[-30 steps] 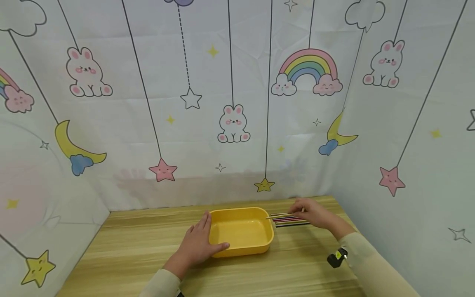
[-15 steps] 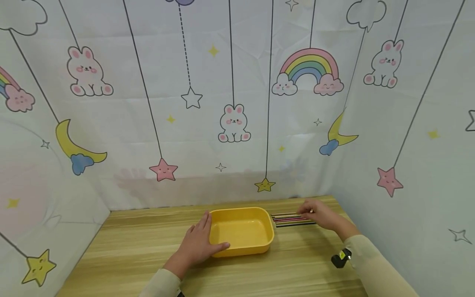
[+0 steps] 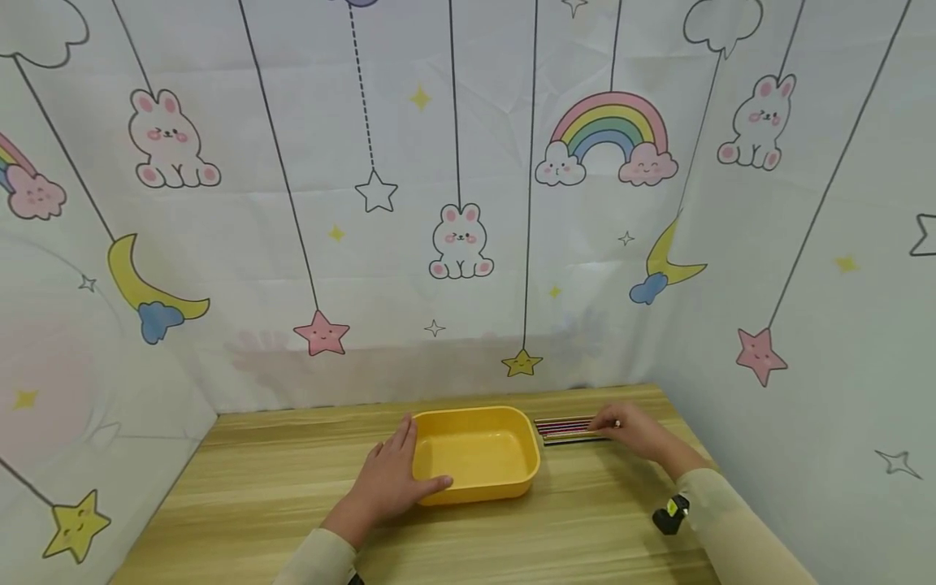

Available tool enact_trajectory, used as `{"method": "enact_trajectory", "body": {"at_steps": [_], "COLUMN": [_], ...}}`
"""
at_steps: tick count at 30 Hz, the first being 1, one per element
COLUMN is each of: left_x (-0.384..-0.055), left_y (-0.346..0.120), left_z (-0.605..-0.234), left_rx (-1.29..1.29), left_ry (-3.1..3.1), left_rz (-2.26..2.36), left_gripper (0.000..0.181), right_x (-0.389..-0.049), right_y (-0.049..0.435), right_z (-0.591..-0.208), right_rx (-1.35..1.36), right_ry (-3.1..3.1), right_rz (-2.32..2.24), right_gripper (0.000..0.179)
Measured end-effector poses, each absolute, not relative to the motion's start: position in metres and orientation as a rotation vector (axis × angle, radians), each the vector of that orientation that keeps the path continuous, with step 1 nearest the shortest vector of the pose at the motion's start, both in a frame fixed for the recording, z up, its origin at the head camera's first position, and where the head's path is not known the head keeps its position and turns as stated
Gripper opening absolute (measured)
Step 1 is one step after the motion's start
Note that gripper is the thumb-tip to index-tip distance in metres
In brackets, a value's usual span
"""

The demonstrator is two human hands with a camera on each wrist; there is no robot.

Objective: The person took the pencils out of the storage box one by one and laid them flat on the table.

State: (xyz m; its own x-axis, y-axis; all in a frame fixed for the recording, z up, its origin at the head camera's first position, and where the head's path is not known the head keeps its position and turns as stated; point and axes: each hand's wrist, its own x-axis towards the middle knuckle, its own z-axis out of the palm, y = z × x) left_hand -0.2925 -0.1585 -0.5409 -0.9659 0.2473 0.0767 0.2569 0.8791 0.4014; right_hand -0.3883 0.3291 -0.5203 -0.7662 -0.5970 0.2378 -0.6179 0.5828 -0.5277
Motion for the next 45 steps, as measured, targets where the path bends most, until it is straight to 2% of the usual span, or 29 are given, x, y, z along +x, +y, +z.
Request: {"method": "enact_trajectory", "body": {"at_steps": [16,45], "left_x": [-0.292,-0.294], "left_y": [-0.159,-0.159], "left_z": [-0.539,-0.542], "left_rx": [-0.404,-0.397], "left_ry": [-3.020,-3.023], "left_rz": [-0.656,-0.654], "left_gripper": [0.129,0.130], "right_x": [-0.393,-0.392], "right_y": [0.331,0.329], "right_z": [-0.547,-0.554], "right_rx": [1.066,0.969], "right_ry": [-2.739,-2.789], "right_rz": [0.944,0.877], "right_gripper": [0.020,0.017]}}
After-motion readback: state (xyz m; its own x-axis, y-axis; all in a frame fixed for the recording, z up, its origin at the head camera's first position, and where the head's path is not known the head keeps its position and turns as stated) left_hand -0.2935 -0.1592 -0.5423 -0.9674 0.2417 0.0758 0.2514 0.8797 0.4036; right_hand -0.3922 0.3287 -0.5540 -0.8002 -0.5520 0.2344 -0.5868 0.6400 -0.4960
